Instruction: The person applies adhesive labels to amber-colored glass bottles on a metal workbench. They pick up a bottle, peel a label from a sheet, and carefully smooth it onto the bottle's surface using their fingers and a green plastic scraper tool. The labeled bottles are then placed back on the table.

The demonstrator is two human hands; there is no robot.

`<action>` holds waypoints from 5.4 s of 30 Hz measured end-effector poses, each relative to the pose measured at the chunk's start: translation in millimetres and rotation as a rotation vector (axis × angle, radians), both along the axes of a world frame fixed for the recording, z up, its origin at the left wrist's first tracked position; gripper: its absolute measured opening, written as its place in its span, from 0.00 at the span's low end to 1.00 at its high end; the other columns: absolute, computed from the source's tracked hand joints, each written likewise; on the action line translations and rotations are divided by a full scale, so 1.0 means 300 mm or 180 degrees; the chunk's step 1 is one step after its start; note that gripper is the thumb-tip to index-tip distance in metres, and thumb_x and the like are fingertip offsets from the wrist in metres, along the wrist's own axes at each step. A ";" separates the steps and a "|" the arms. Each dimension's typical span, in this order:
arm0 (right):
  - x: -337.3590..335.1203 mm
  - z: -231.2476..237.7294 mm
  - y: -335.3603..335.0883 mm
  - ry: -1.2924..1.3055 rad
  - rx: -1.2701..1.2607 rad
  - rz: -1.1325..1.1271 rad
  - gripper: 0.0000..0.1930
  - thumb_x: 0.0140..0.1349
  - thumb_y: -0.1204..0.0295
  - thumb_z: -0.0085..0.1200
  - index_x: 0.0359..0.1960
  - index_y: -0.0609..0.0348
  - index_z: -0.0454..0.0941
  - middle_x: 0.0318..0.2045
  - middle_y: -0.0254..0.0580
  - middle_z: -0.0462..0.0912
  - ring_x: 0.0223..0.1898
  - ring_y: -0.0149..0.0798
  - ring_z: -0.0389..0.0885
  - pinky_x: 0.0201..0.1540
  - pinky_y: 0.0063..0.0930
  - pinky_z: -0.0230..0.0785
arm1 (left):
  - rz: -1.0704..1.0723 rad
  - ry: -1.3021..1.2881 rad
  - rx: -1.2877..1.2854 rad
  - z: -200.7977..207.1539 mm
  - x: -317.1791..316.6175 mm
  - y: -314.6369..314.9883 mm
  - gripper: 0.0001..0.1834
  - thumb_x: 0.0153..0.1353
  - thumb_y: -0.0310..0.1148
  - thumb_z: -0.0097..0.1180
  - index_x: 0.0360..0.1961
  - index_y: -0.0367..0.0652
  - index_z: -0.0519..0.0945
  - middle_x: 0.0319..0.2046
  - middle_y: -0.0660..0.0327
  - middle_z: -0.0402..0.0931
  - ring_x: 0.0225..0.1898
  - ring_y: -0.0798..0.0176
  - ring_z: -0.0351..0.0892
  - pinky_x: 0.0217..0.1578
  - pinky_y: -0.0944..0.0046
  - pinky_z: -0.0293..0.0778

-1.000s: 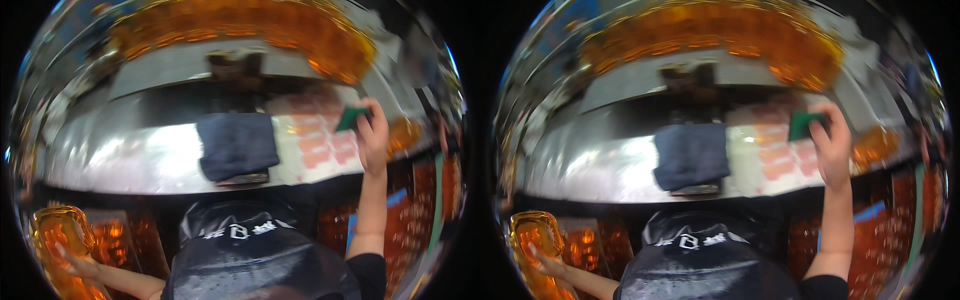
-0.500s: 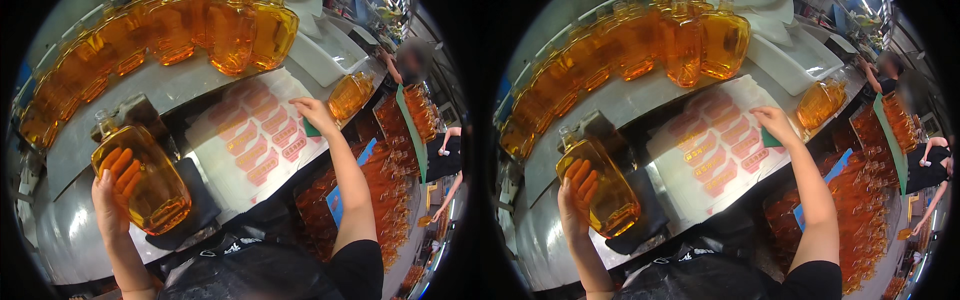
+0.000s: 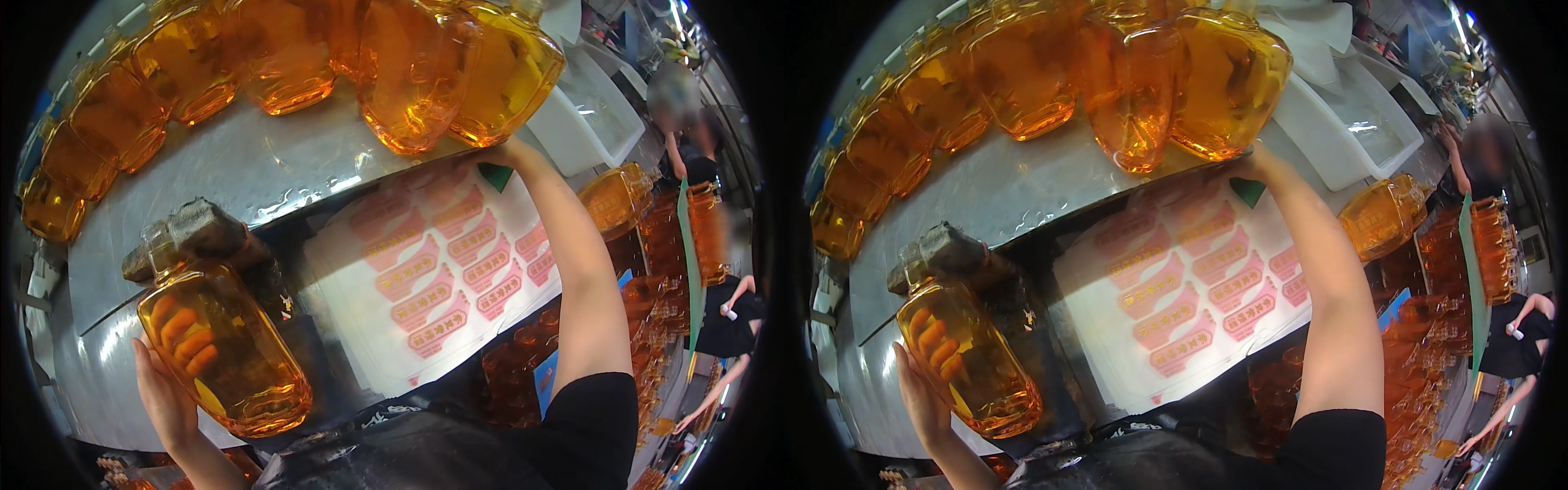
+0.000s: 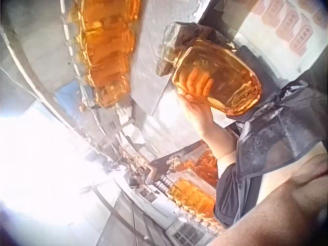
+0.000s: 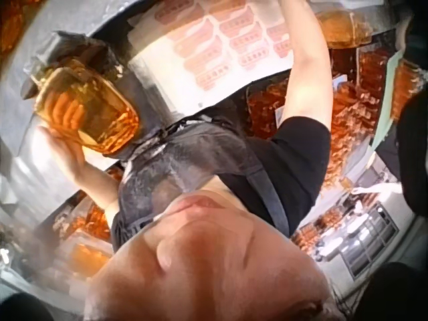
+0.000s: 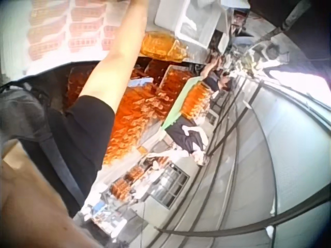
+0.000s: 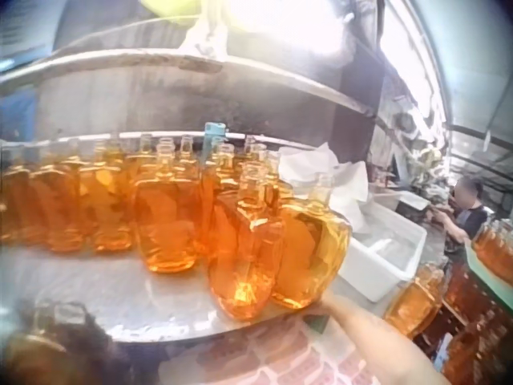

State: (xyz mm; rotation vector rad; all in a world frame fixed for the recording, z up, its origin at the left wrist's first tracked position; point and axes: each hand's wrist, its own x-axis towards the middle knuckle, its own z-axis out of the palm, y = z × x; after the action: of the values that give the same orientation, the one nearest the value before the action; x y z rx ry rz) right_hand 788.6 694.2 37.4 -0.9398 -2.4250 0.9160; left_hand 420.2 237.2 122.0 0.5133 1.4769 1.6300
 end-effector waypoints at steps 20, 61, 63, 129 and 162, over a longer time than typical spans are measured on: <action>-0.377 0.788 -1.011 0.0238 0.0581 0.1188 0.04 0.54 0.78 0.59 0.30 0.67 0.82 0.25 0.42 0.83 0.24 0.30 0.78 0.30 0.21 0.67 | -0.0796 0.3385 0.0809 -0.038 0.095 -0.112 0.59 0.43 0.59 0.69 0.71 0.45 0.54 0.72 0.40 0.38 0.73 0.39 0.39 0.69 0.44 0.45; -0.586 0.522 -1.067 -0.1020 0.1645 0.1049 0.41 0.47 0.42 0.57 0.66 0.33 0.67 0.18 0.38 0.65 0.19 0.39 0.67 0.25 0.34 0.63 | -0.0549 0.3638 0.0380 0.042 0.080 0.022 0.48 0.45 0.50 0.66 0.68 0.44 0.65 0.71 0.45 0.47 0.72 0.46 0.50 0.67 0.49 0.54; -0.589 0.523 -1.066 -0.1040 0.1627 0.1057 0.41 0.47 0.42 0.57 0.66 0.33 0.67 0.18 0.38 0.66 0.19 0.39 0.67 0.25 0.34 0.63 | -0.0547 0.3663 0.0385 0.039 0.080 0.022 0.48 0.45 0.50 0.66 0.68 0.44 0.65 0.71 0.45 0.47 0.72 0.46 0.50 0.67 0.49 0.54; -0.605 0.516 -1.055 -0.0709 0.2386 0.1269 0.40 0.48 0.45 0.61 0.63 0.49 0.72 0.17 0.35 0.64 0.18 0.35 0.64 0.24 0.30 0.62 | 0.0236 0.2458 0.0749 0.035 0.041 0.151 0.25 0.65 0.31 0.54 0.63 0.40 0.68 0.49 0.63 0.60 0.48 0.70 0.63 0.55 0.70 0.62; -0.697 0.342 -1.300 0.2607 0.2329 0.2111 0.09 0.40 0.66 0.54 0.16 0.53 0.65 0.16 0.30 0.64 0.21 0.33 0.70 0.23 0.28 0.63 | 0.0893 0.2079 0.0351 -0.004 -0.137 -0.063 0.25 0.72 0.44 0.37 0.61 0.41 0.71 0.61 0.54 0.67 0.63 0.60 0.65 0.65 0.55 0.60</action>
State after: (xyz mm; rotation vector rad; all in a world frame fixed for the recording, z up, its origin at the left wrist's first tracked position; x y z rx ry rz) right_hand 579.4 304.1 140.1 0.4571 -2.0192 0.3719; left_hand 379.1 218.3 120.8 1.0072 2.0065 1.8676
